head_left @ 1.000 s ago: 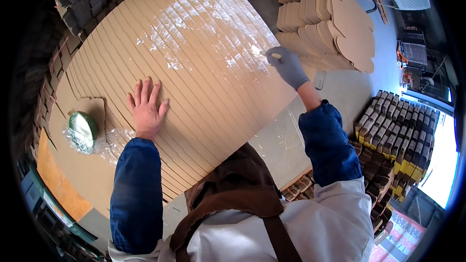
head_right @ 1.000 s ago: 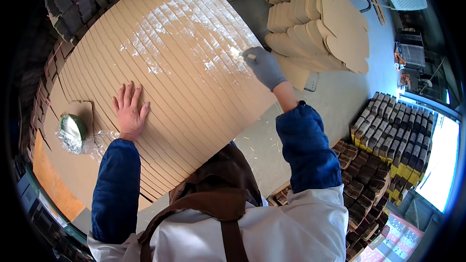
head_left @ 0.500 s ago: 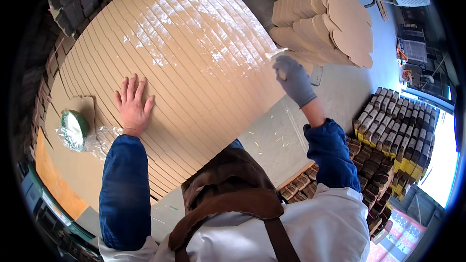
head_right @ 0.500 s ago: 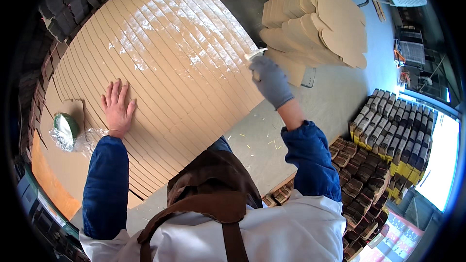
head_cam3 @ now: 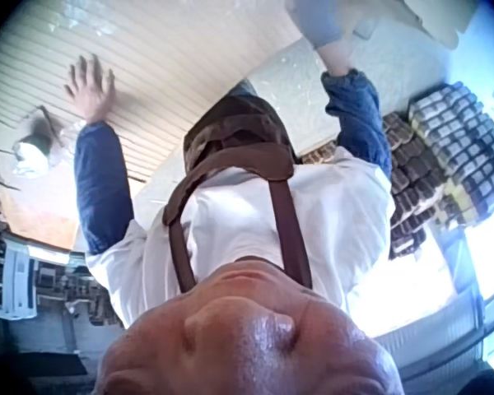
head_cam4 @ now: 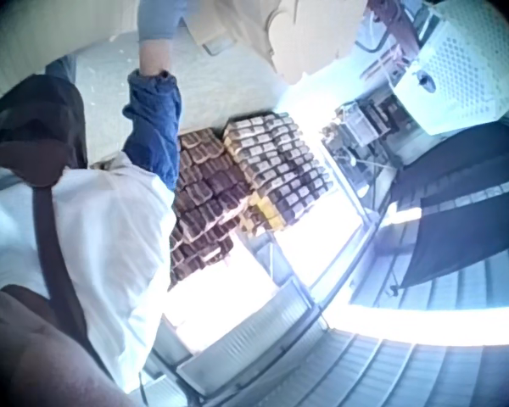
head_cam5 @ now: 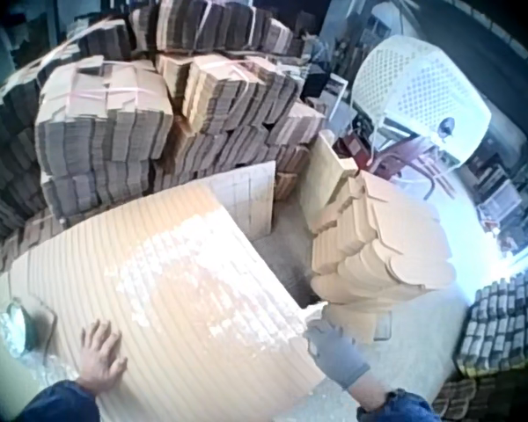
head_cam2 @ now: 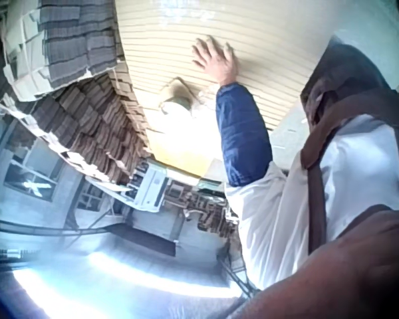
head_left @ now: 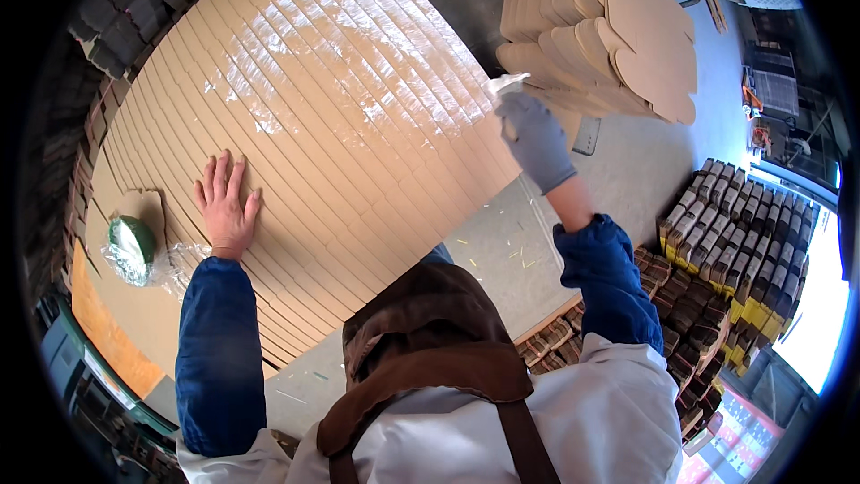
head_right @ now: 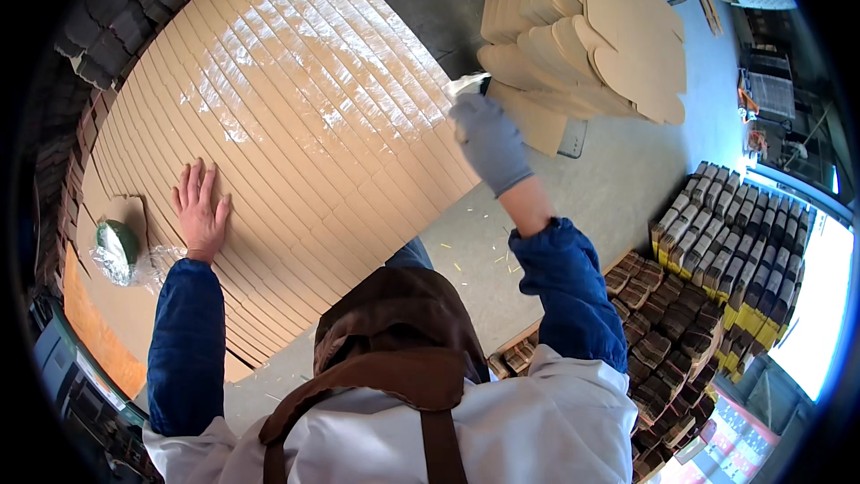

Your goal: The person applies a white paste to a large flat cardboard sheet using a brush. They repeatedly dip the brush into a small bowl and spread the paste in even strokes across the surface.

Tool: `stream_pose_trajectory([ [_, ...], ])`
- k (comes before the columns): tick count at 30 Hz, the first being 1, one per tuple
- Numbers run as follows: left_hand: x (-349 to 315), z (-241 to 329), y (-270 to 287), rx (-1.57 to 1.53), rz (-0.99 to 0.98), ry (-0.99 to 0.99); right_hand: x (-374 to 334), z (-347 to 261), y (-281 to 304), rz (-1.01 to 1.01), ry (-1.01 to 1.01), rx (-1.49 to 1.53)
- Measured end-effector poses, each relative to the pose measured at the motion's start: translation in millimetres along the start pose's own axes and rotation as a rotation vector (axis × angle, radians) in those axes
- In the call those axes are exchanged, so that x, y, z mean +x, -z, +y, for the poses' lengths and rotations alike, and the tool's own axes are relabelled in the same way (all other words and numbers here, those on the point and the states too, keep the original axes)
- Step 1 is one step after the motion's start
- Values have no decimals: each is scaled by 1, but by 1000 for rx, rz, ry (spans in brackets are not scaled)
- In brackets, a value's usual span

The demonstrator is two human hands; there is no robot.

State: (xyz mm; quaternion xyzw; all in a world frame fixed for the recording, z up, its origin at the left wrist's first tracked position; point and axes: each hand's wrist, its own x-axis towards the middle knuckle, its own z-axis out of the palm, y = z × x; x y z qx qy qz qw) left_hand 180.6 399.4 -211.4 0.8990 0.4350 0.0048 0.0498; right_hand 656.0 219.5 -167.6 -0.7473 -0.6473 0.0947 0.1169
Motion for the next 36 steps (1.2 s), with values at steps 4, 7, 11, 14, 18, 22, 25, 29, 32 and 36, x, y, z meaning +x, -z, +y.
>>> stream_pose_trajectory([
  [4, 0, 1, -4, 18, -14, 13, -8, -4, -14, -72, 14, -64],
  [7, -6, -2, -2, 32, -8, 17, 26, 13, -5, 87, -221, 310],
  [11, -8, -2, 0, 13, -14, 30, 47, -85, 3, 10, -497, 1587],
  [14, 0, 2, 2, -1, -11, 23, 55, -118, -38, -68, -385, 1272],
  [18, -4, -1, 6, -12, -18, 51, 78, -85, -35, 19, -436, 1023],
  [22, -5, 1, 3, -26, -41, 48, 84, -42, -24, 287, -201, 422],
  [25, -9, 0, 1, -43, -46, 68, 70, -135, -20, 140, 2, 463],
  [29, -12, -4, 3, -129, -16, 75, 74, -124, -60, 16, 230, 290],
  [32, -5, -4, 11, -164, 0, 39, 124, -85, -42, 13, 61, 120],
  [36, -18, -15, 14, -257, 44, 34, 173, -212, 7, 34, 23, 770],
])
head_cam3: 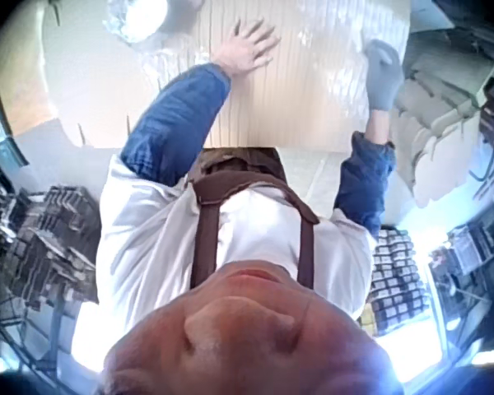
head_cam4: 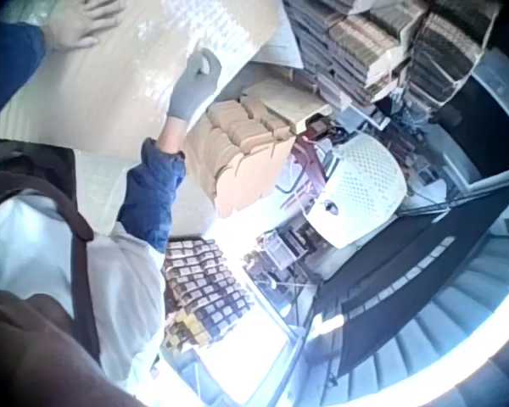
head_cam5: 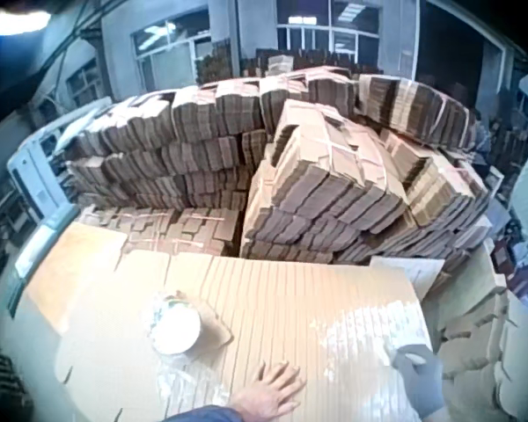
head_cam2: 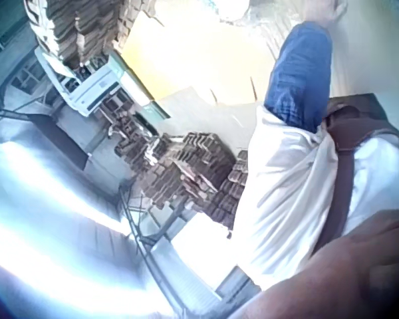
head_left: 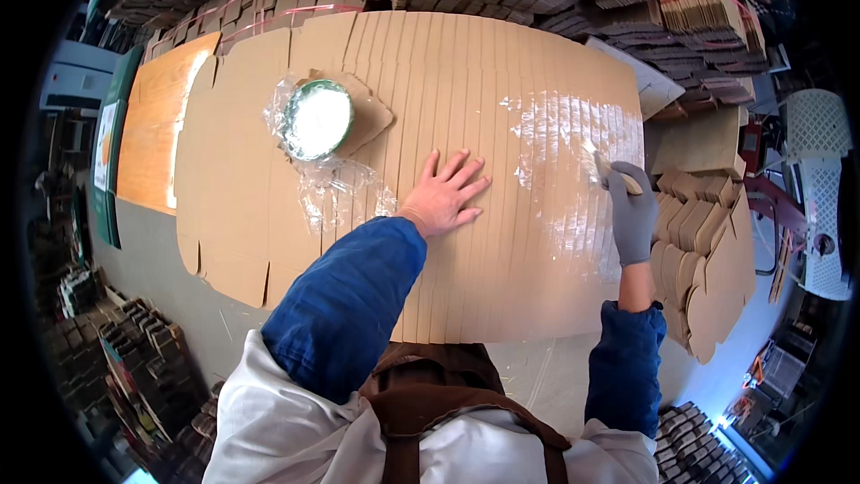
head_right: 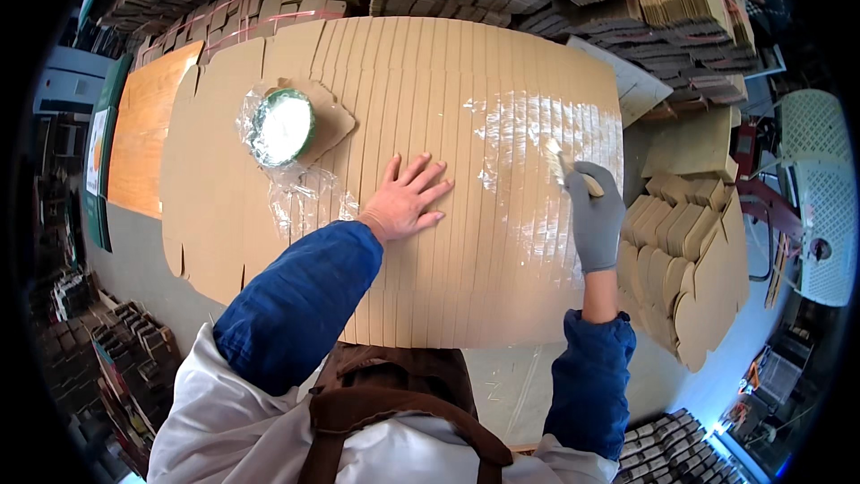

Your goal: The person applies a white paste to a large flat cardboard sheet using a brush. They repeatedly dip the brush into a small bowl and spread the paste in even strokes across the surface.

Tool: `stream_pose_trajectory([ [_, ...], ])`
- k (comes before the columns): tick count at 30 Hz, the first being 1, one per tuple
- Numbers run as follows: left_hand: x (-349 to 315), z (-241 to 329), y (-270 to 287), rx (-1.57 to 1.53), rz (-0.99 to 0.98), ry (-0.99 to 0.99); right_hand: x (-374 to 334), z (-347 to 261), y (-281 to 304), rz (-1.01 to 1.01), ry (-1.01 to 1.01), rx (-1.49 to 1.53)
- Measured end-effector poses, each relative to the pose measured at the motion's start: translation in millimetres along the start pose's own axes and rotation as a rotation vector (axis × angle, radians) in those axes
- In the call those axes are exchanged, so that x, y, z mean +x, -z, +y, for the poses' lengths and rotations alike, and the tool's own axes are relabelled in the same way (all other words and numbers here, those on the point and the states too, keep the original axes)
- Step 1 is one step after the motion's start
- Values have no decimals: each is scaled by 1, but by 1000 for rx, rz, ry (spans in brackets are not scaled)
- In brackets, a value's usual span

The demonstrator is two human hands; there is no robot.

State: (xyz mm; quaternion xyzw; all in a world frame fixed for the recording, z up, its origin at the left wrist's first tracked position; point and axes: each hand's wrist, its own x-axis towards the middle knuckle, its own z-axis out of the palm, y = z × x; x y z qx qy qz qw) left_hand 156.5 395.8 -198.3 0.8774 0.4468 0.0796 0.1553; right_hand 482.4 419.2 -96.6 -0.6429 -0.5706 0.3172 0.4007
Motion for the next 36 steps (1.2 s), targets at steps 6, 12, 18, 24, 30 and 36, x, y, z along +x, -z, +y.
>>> stream_pose_trajectory([
  [6, 3, -6, -14, -171, 39, -22, 21, -178, -198, -278, 99, 383],
  [12, 12, -16, -84, -928, 326, 38, 18, -204, -324, -345, 155, 280],
  [18, 7, -7, -83, -1307, 441, 48, 12, -178, -360, -324, 257, 5],
  [24, 5, -4, -77, -1407, 451, 58, 22, -200, -332, -335, 127, 232],
  [30, 2, 0, -74, -1505, 457, 30, 40, -135, -336, -299, -526, 936],
  [36, -5, -2, -85, -1621, 485, -10, 35, -106, -344, -326, -845, 1404],
])
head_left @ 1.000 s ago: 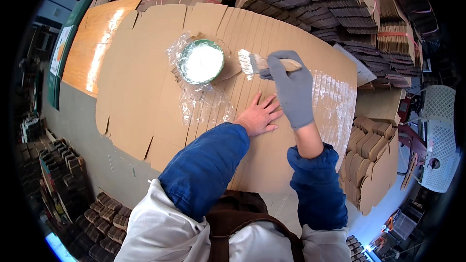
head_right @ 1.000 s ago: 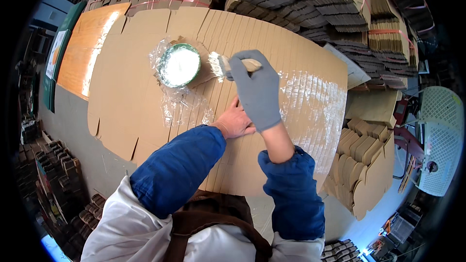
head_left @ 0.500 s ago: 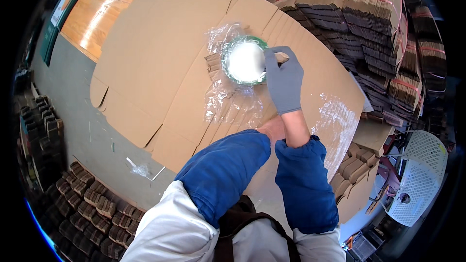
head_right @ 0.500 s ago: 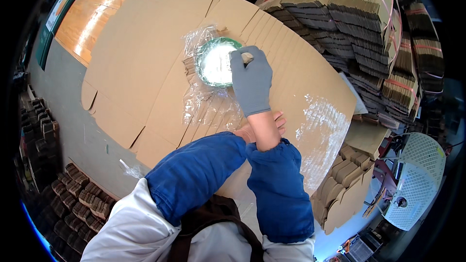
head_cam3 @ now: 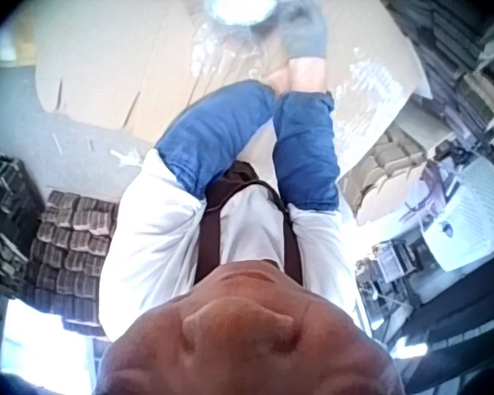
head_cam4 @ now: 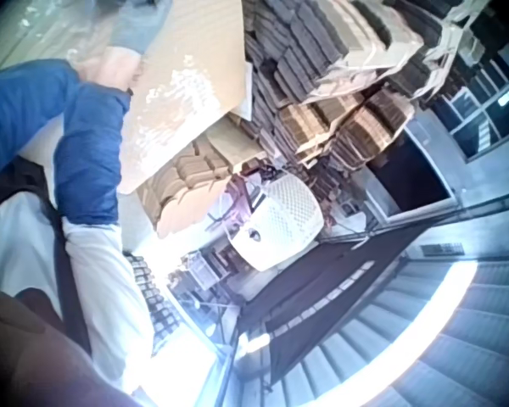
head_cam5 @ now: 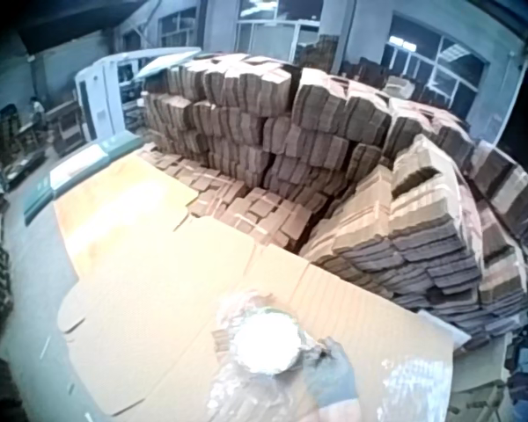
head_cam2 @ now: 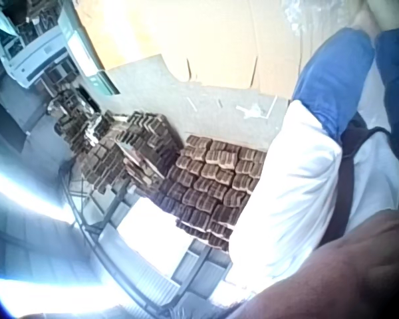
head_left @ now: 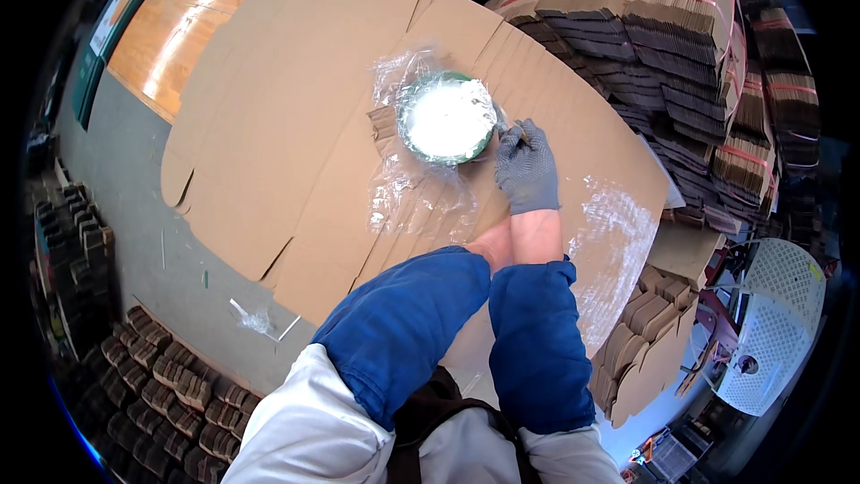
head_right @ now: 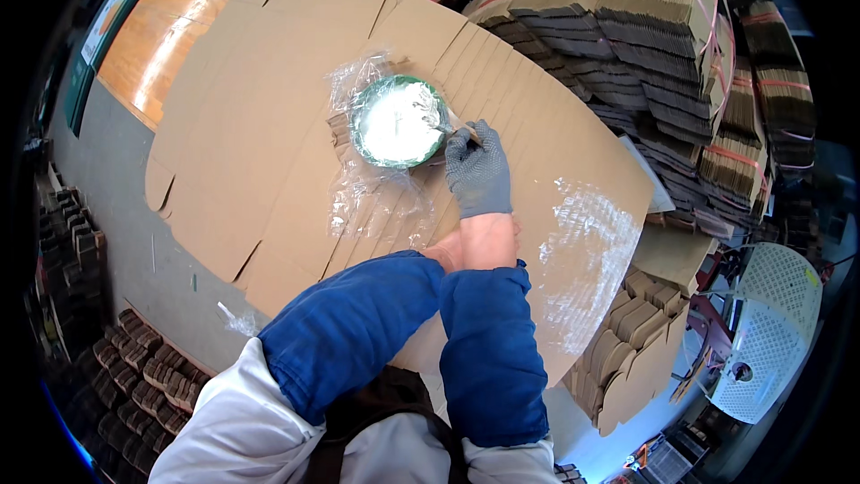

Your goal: The person applies a white paste to a large flat cardboard sheet using a brush. They repeatedly dip the brush into a small bowl and spread the paste in even strokes across the surface.

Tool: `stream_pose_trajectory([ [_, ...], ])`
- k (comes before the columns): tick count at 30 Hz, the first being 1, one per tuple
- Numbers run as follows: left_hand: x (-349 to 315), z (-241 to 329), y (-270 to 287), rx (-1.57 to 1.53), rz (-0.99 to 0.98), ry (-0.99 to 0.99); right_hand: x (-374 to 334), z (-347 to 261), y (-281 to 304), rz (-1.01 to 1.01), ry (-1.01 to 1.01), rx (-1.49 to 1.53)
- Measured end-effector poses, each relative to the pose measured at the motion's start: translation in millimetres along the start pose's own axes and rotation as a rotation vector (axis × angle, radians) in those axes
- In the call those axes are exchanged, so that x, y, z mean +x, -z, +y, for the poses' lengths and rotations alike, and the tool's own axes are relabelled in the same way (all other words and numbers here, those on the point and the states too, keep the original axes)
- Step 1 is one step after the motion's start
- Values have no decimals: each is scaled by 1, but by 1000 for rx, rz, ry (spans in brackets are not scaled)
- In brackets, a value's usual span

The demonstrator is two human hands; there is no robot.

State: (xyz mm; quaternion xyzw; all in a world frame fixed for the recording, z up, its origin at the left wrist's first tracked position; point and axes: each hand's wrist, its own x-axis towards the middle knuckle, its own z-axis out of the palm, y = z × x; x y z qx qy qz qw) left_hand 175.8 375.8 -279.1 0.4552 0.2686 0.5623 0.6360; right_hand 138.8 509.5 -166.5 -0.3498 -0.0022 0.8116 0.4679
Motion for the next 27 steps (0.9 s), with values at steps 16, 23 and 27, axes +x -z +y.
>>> stream_pose_trajectory([
  [16, -4, -2, -3, -234, -112, 58, -9, 5, -15, -164, -187, 294],
  [23, 0, -16, 17, 419, -186, -17, -29, 13, -23, -18, -254, 334],
  [27, 29, 46, -4, 1572, -537, 47, -57, -77, 2, -173, -122, 396],
])
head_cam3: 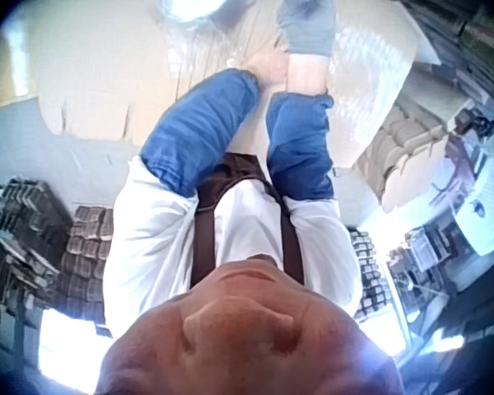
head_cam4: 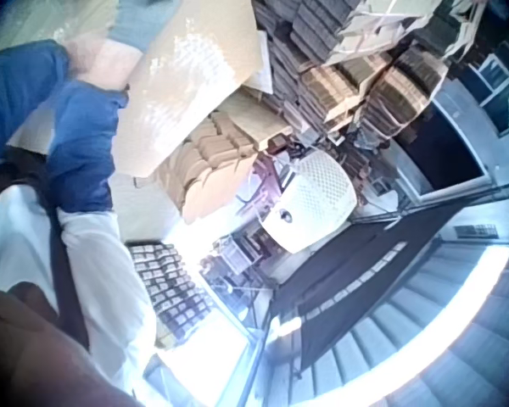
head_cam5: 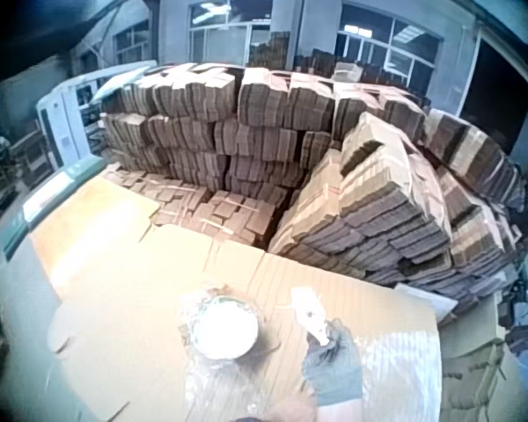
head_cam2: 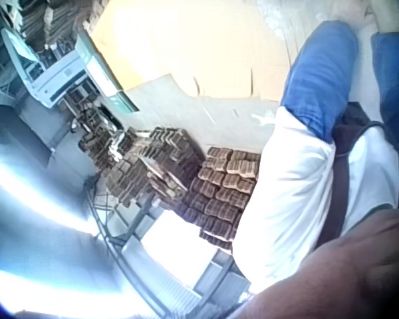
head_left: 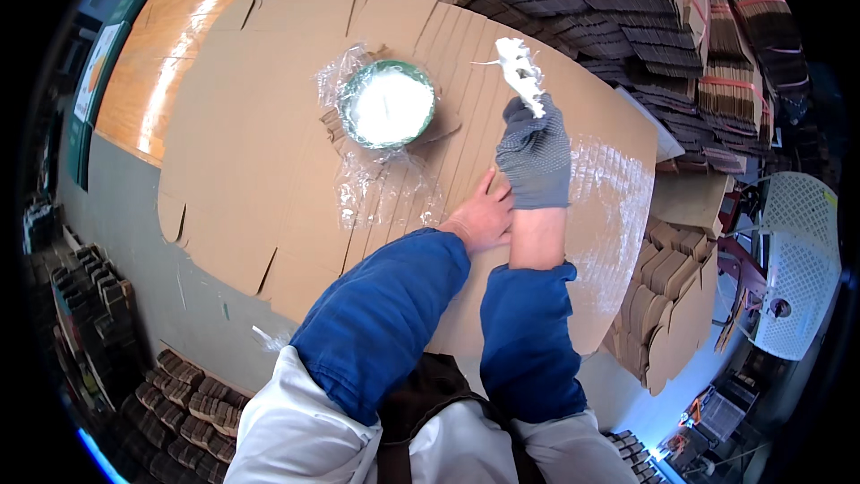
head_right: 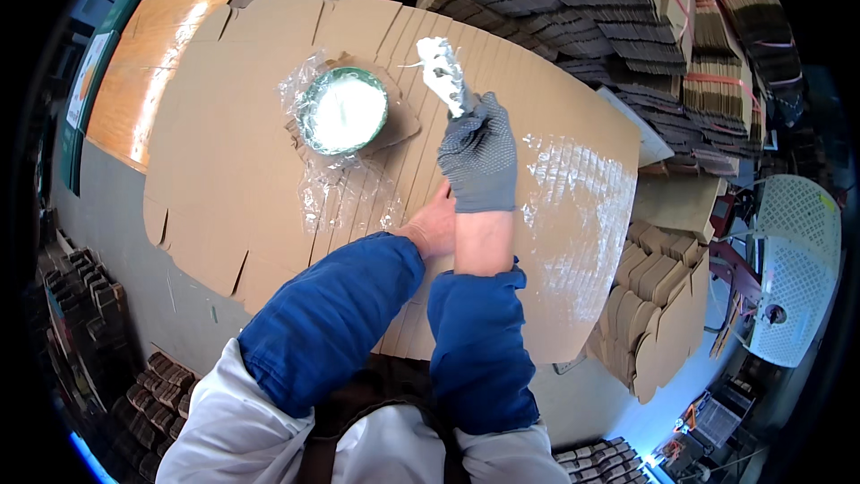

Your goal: The person applies a white paste to a large flat cardboard sheet using a brush. They repeatedly dip the brush into a small bowl and spread the paste in even strokes across the surface.

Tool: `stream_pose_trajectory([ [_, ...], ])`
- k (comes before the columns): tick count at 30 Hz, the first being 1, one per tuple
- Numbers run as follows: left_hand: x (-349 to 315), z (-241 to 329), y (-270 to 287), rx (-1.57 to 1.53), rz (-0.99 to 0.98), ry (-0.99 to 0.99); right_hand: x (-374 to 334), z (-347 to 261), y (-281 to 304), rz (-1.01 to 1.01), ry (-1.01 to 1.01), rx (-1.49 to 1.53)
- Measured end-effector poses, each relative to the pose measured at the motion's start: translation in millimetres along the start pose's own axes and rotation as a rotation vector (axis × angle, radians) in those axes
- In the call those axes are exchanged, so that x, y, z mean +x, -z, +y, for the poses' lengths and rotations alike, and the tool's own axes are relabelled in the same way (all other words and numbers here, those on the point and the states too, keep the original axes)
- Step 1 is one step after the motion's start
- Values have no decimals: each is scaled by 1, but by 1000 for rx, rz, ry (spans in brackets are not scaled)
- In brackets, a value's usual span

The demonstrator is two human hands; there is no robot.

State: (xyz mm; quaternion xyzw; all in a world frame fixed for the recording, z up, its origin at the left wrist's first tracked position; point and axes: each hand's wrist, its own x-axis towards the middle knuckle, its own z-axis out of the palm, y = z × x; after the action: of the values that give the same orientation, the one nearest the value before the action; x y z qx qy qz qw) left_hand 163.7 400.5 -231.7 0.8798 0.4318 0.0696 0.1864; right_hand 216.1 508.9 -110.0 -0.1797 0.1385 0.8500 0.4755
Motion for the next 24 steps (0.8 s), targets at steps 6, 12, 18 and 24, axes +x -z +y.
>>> stream_pose_trajectory([
  [6, -16, 0, 17, 5, 196, -16, -105, -154, 22, 55, 535, -129],
  [12, -10, 5, 28, -157, 103, -8, -158, -221, 122, 173, 786, -323],
  [18, -28, 0, 52, -42, 235, 123, -157, -176, 116, 495, 946, -750],
  [24, -61, -16, 37, 31, 215, 267, -143, -84, 121, 391, 834, -1272],
])
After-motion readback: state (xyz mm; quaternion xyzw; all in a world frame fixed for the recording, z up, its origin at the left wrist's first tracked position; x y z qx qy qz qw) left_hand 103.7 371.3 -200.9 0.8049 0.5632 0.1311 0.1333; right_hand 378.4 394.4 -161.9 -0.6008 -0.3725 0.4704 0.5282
